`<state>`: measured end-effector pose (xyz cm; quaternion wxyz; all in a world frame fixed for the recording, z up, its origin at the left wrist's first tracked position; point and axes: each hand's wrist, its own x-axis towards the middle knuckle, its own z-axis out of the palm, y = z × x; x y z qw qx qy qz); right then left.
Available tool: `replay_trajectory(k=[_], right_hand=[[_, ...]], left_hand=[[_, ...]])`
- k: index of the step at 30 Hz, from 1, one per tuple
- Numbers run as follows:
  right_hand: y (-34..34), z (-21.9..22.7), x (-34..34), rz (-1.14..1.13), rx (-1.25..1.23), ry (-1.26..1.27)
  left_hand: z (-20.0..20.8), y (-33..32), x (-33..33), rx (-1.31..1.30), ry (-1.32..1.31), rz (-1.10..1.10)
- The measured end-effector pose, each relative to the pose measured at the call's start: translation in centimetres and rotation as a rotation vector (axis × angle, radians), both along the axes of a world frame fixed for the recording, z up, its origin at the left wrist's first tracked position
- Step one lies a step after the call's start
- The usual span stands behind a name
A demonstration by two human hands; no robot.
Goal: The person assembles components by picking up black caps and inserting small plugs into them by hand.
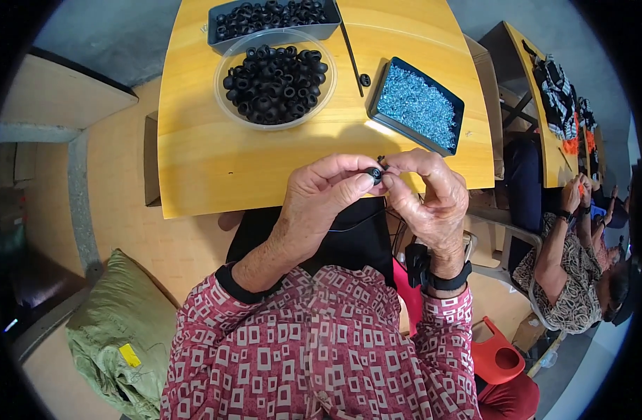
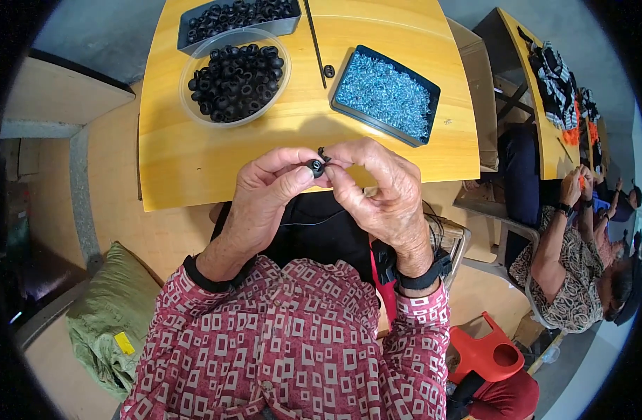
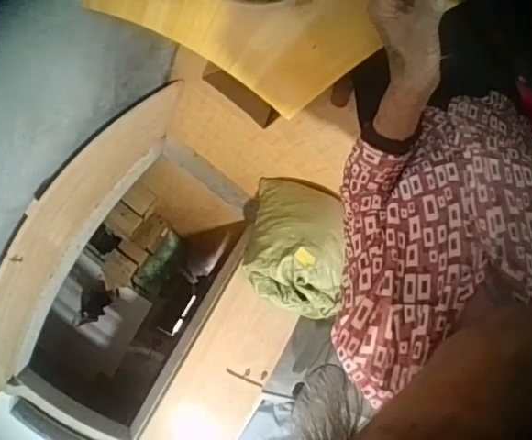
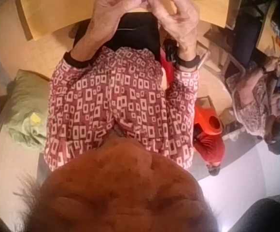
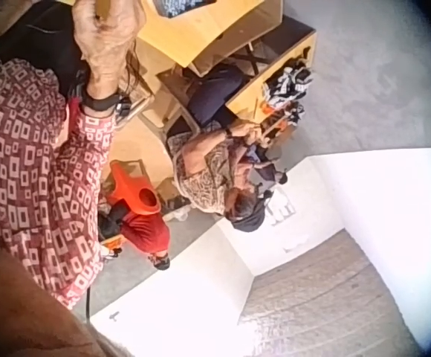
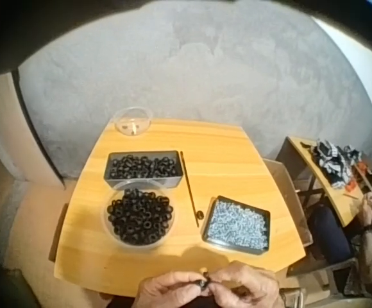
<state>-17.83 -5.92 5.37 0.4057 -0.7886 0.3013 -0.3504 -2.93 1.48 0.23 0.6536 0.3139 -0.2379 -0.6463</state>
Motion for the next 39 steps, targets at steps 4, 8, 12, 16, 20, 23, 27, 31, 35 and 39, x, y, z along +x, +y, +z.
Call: replay_trajectory(k=[4,8,12,16,20,23,27,31,35,39], right_hand=[[-0.4,-0.7,-0.3,0.02,-0.003,-0.043],[-1.5,-0.5,-0.5,0.089,-0.017,-0.033],[-2.2,-1.0,-0.6,0.085,-0.114,0.016],[-1.6,-1.9,-0.8,-0.034,0.024,-0.089],[-0.3,-0.6,-1.0,-0.121,0.269,-0.19],[0.0,-0.5,-1.1,-0.062,0.281,-0.182],[0.2,-0.4,-1.3,-0.145,0.317,-0.16],[0.2,-0.4,-1.2,-0.119,0.289,-0.136],[0.0,-0.6,-1.1,-0.093,0.194,-0.111],[-0.1,-0.5,-0.9,-0.086,0.115,-0.051]], left_hand=[[-0.1,0.0,0.1,0.006,-0.036,-0.014],[-0.1,-0.1,0.2,0.006,-0.06,-0.035],[0.1,-0.3,0.0,0.043,-0.082,-0.032],[0.5,-0.4,0.2,0.053,-0.121,-0.016],[0.8,-0.2,0.1,0.059,-0.152,0.017],[0.9,-0.1,0.0,0.068,-0.16,0.031],[1.0,0.0,-0.1,0.041,-0.176,0.038],[1.0,0.2,-0.3,0.032,-0.186,0.047],[1.1,0.3,-0.1,0.057,-0.236,0.055],[0.9,0.3,-0.1,0.054,-0.243,0.069]])
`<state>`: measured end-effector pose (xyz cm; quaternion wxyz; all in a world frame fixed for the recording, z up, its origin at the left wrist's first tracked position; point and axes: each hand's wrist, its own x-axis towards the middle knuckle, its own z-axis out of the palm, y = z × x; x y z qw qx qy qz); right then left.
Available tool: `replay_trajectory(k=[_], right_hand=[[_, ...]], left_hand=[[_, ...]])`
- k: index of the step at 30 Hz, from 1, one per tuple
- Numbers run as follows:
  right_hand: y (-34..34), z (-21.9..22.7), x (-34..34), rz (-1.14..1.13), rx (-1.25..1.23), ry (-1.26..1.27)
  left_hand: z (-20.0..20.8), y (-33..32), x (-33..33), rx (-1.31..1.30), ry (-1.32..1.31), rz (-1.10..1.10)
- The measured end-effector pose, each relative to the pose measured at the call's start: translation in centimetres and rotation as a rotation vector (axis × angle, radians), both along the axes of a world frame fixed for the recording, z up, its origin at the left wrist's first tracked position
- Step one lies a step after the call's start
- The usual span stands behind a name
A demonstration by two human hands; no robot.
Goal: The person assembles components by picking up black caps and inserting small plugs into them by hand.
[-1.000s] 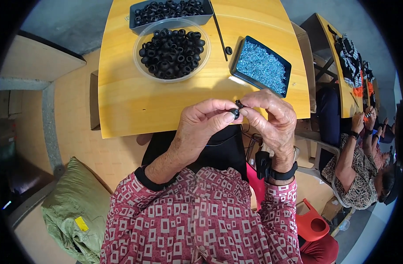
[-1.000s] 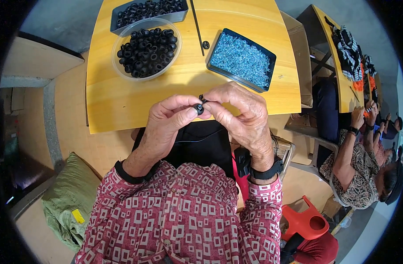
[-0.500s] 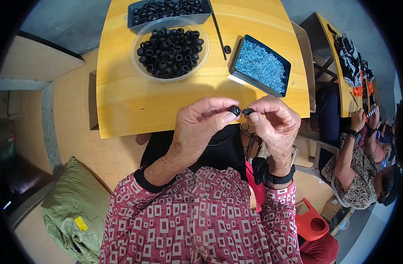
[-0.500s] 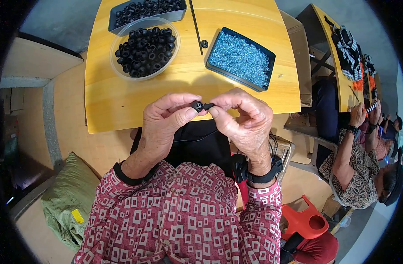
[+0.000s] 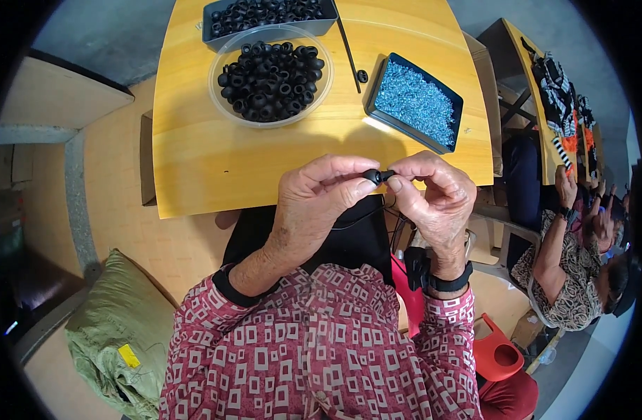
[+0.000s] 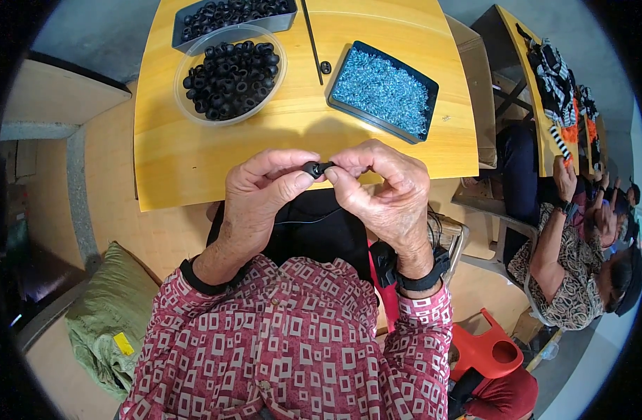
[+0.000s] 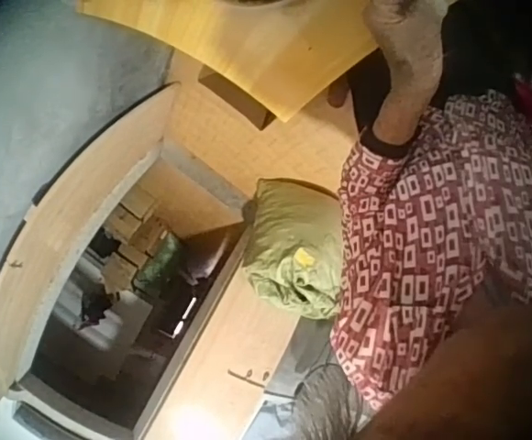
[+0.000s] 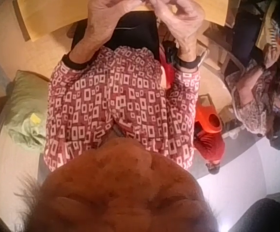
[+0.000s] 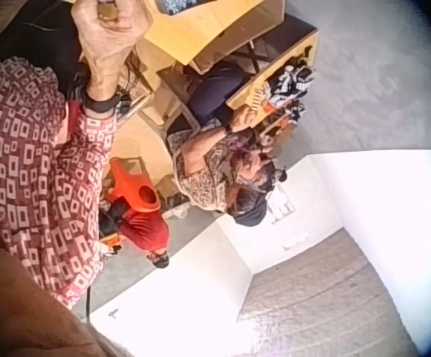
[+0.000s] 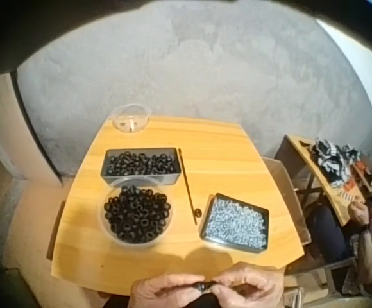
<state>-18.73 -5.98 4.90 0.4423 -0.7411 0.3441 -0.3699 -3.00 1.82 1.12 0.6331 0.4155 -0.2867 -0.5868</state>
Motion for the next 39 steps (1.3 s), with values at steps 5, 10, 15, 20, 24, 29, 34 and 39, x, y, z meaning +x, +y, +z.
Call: replay_trajectory(k=[5,10,15,20,24,29,34,39], right_hand=[[0.2,0.1,0.2,0.001,-0.084,0.063],[1.3,0.2,0.9,-0.065,-0.164,0.1],[1.5,1.3,0.9,-0.046,-0.24,0.223],[1.4,1.8,1.0,-0.013,-0.389,0.258],[1.8,1.6,0.9,0.024,-0.557,0.32],[2.2,0.8,0.8,0.039,-0.624,0.402],[1.9,-0.1,0.5,0.038,-0.716,0.428],[1.7,-0.2,0.3,0.058,-0.741,0.435]], left_hand=[[-0.2,0.1,0.0,0.004,-0.015,0.004],[-0.4,0.0,-0.2,0.005,-0.016,0.01],[-0.4,0.3,-0.1,0.014,-0.04,0.011],[-0.2,0.5,-0.3,-0.001,-0.098,0.012],[-0.3,0.5,-0.5,0.003,0.008,0.027],[-0.7,0.6,-0.5,0.077,0.187,0.002],[-0.8,0.7,-1.1,0.156,0.336,-0.005],[-0.6,0.9,-1.0,0.169,0.295,-0.037]])
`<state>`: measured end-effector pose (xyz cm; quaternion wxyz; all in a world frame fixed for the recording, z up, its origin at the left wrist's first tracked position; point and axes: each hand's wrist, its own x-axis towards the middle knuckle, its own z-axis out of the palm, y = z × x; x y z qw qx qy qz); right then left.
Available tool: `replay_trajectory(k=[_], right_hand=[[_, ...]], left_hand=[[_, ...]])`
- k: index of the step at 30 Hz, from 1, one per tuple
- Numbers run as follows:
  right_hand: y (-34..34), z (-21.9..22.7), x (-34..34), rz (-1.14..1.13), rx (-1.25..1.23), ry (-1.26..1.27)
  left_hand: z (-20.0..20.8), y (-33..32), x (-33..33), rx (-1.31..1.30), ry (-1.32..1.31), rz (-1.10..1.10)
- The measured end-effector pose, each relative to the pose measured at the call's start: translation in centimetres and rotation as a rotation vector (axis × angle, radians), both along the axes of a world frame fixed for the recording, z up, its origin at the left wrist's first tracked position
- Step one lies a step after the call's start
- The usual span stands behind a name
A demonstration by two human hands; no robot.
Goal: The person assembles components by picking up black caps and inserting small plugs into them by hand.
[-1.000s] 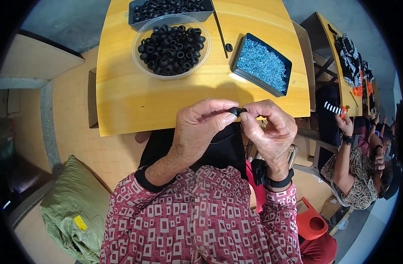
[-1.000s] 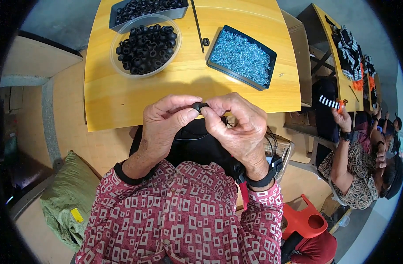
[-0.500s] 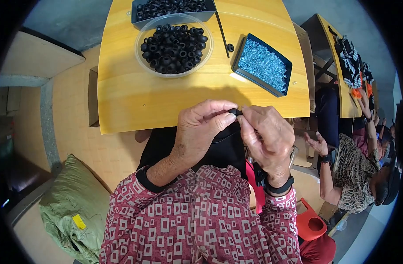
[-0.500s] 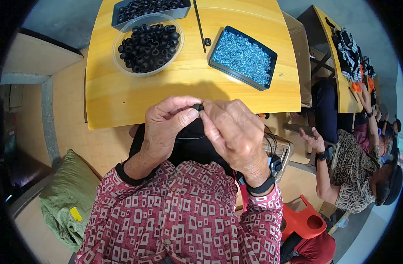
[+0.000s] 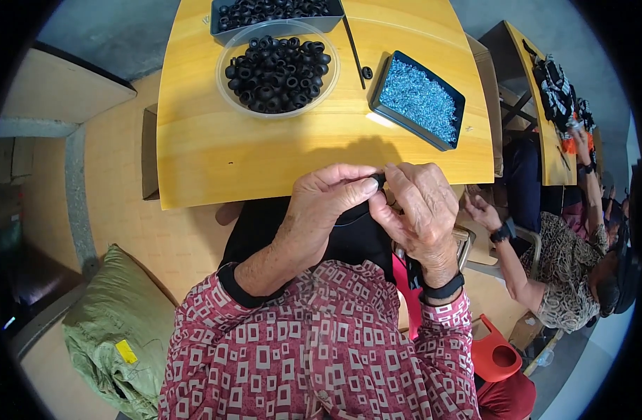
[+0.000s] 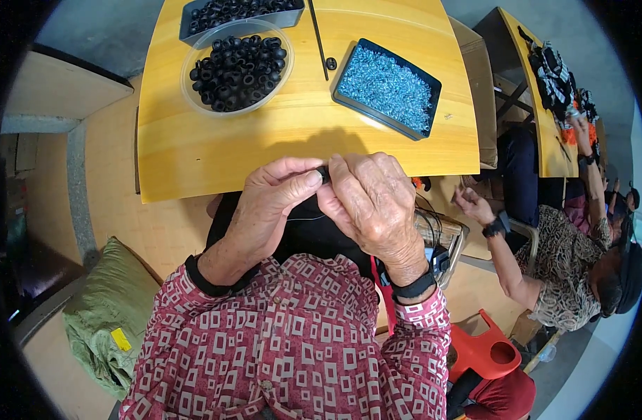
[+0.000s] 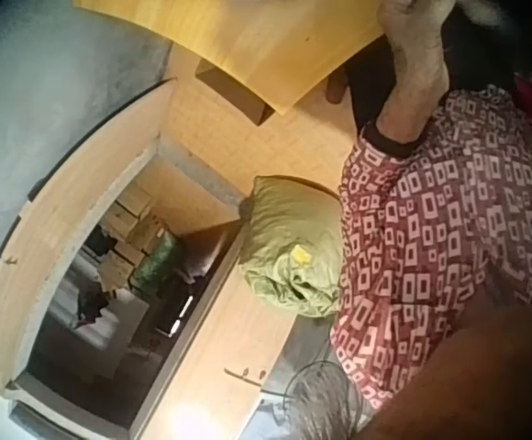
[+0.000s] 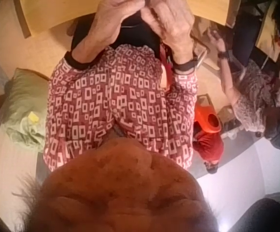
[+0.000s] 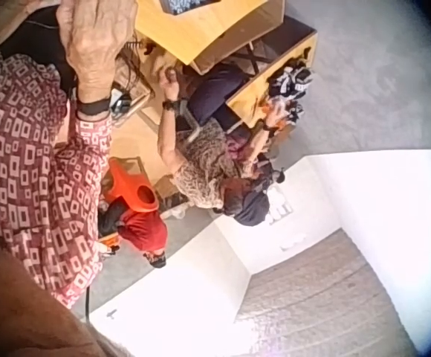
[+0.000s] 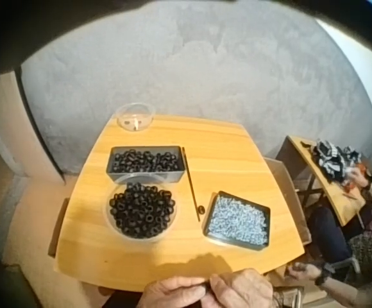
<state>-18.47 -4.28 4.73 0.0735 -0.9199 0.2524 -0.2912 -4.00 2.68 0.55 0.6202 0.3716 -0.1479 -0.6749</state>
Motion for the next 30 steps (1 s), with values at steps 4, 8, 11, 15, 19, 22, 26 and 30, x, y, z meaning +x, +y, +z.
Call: replay_trajectory(k=[4,8,11,15,19,22,26,30], right_hand=[[-0.3,0.3,-0.3,0.03,-0.035,0.039],[-0.2,0.3,-0.2,0.051,-0.015,0.069],[-0.2,0.1,-0.4,0.074,-0.014,0.03],[-0.1,0.0,-0.6,0.095,0.052,0.002],[0.1,0.3,-0.6,0.069,0.194,-0.075],[0.0,0.4,-0.7,0.075,0.202,-0.091],[-0.3,0.4,-1.0,0.109,0.098,-0.069],[-0.3,0.5,-1.3,0.107,0.039,-0.061]], left_hand=[[0.7,-0.2,0.7,0.034,-0.147,-0.07],[0.4,-0.3,1.0,0.008,-0.213,-0.111],[0.2,-0.1,0.9,0.02,-0.187,-0.127],[-0.3,0.3,0.5,-0.024,-0.153,-0.109],[-0.3,0.5,0.1,-0.094,-0.148,-0.045],[-0.1,0.4,0.4,-0.191,-0.261,-0.084],[0.3,0.5,0.7,-0.165,-0.235,-0.127],[1.1,0.6,0.5,-0.121,-0.259,-0.136]])
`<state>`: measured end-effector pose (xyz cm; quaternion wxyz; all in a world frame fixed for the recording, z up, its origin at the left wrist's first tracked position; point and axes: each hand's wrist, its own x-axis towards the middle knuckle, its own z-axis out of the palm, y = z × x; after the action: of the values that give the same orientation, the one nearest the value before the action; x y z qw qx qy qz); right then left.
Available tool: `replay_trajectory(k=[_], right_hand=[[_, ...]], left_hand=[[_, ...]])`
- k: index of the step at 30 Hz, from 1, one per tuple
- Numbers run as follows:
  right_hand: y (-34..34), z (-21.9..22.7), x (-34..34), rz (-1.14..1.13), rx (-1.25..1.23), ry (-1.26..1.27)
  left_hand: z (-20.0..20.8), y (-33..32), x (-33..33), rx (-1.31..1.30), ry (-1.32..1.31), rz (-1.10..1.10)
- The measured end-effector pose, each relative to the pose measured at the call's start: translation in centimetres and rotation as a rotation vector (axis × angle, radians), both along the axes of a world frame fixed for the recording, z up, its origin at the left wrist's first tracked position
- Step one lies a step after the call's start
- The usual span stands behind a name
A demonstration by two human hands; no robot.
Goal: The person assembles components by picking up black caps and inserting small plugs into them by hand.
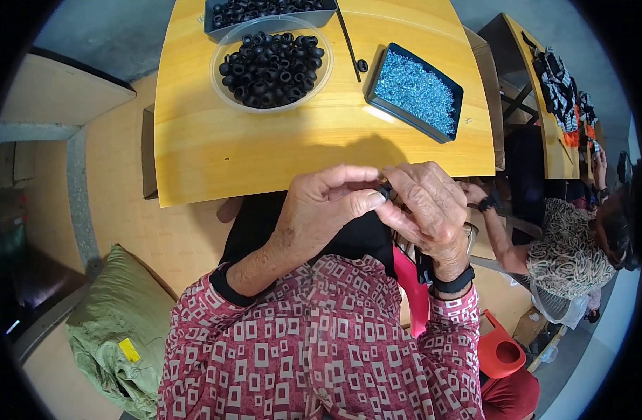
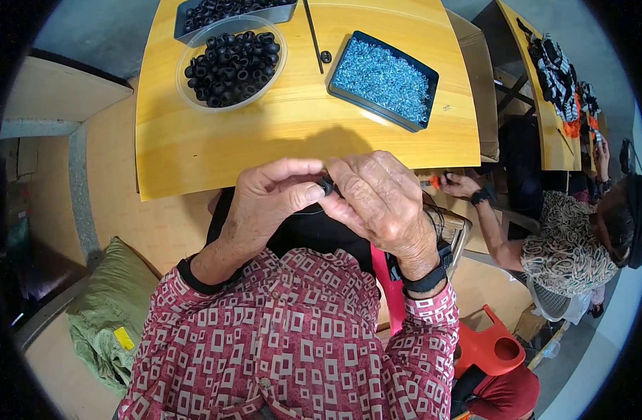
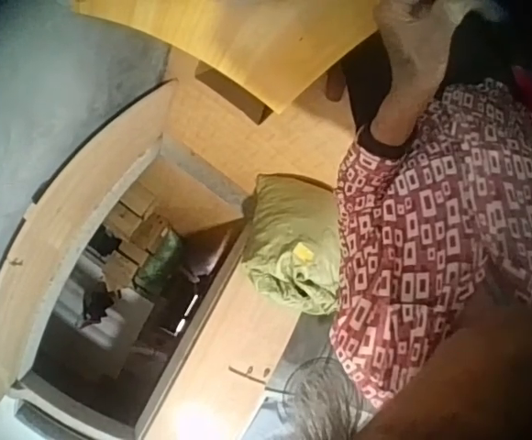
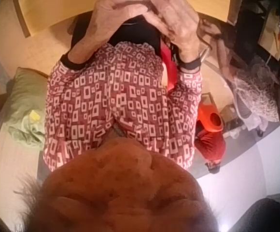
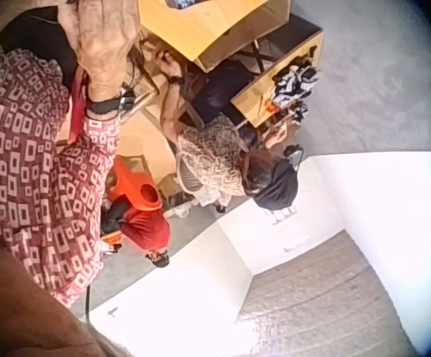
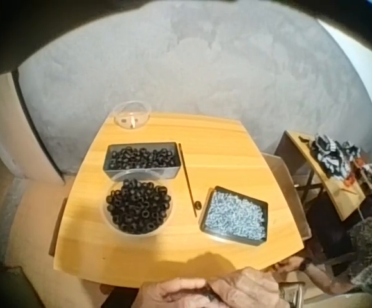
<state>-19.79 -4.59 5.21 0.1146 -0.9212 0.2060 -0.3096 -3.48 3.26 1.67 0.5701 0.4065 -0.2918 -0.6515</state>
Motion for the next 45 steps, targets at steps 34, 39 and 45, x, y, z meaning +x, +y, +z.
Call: replay_trajectory(k=[34,39,45], right_hand=[[-0.6,1.8,-1.0,0.138,0.533,0.079],[-0.6,1.2,-0.8,0.098,0.56,-0.012],[-1.5,1.3,-0.8,0.12,0.637,-0.057]], left_hand=[[-0.5,0.2,0.0,0.022,0.151,-0.056],[-0.7,0.2,-0.1,0.058,0.182,-0.053],[-0.8,0.0,-0.1,0.015,0.052,-0.054]])
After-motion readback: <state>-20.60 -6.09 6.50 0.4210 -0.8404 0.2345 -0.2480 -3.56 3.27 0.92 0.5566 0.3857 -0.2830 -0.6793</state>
